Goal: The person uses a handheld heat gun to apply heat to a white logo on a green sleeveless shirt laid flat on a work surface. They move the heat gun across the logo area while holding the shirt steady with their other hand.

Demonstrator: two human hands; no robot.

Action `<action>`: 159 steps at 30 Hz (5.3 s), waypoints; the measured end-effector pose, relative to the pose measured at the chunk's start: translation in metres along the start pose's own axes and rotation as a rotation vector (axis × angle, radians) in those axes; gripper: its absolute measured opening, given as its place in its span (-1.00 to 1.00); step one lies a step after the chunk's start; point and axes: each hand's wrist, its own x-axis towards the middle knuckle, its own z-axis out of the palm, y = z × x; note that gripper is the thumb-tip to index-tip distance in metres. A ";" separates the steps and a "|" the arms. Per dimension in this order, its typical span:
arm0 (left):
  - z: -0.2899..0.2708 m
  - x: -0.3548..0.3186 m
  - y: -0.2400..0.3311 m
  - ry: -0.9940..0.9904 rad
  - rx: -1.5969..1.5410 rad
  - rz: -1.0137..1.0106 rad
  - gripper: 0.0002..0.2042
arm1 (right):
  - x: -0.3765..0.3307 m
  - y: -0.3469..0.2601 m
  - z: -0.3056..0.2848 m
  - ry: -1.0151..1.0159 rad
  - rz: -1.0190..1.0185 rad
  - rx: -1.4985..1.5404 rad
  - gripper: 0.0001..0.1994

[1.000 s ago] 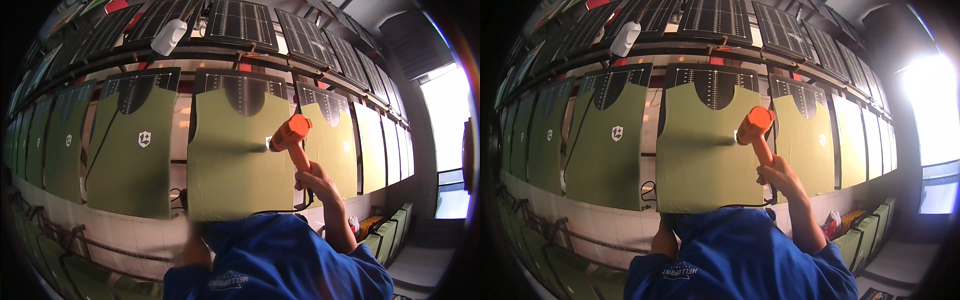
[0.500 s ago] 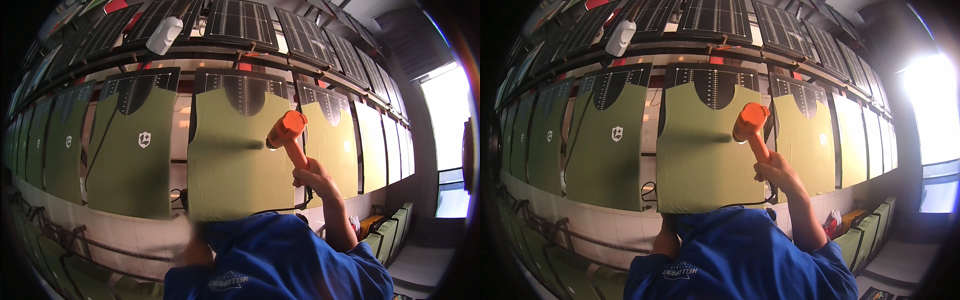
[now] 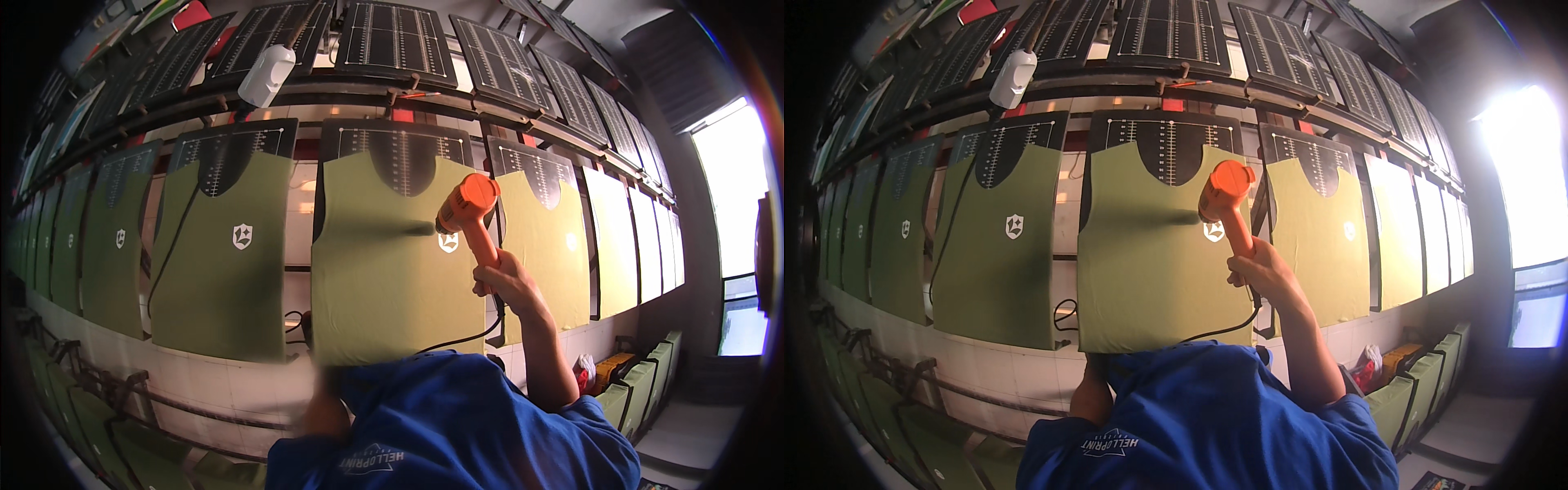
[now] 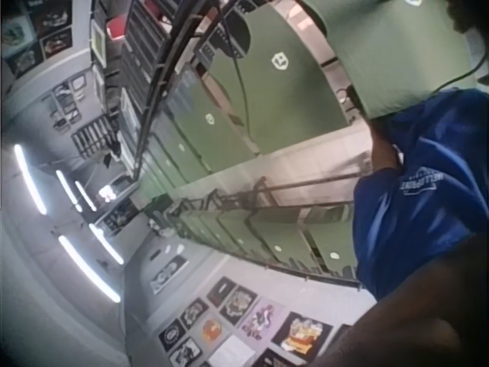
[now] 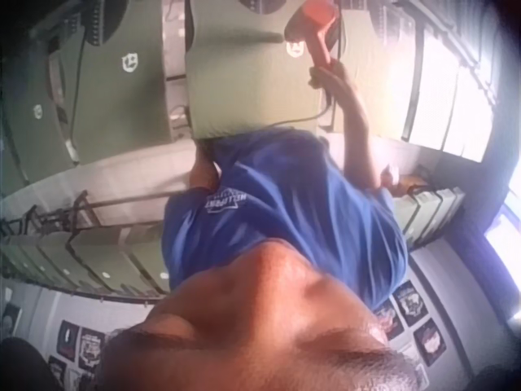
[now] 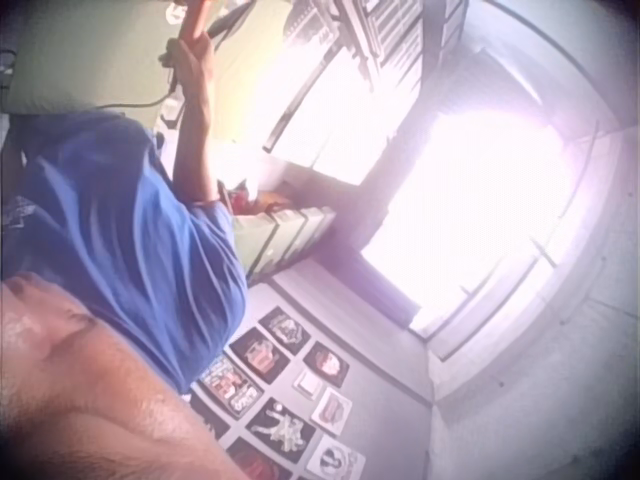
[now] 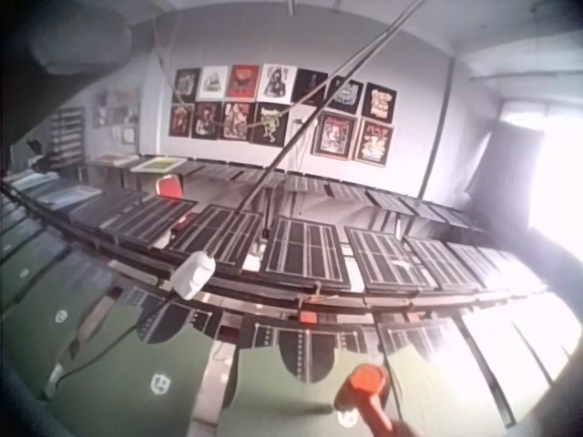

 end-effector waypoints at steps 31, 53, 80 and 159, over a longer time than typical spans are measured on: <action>-0.055 -0.035 0.028 0.040 0.201 0.096 -0.31 | -0.009 0.027 -0.014 0.057 0.031 0.247 -0.76; -0.070 -0.225 0.452 0.447 1.311 1.442 -0.74 | -0.043 -0.042 0.256 -0.203 -0.011 0.583 -0.56; -0.512 -0.264 0.697 1.368 0.890 0.845 -0.66 | 0.026 -0.160 0.418 0.064 -0.069 0.354 -0.74; -0.309 -0.182 0.632 1.069 1.147 1.342 -0.64 | 0.016 -0.168 0.422 0.159 0.042 0.372 -0.76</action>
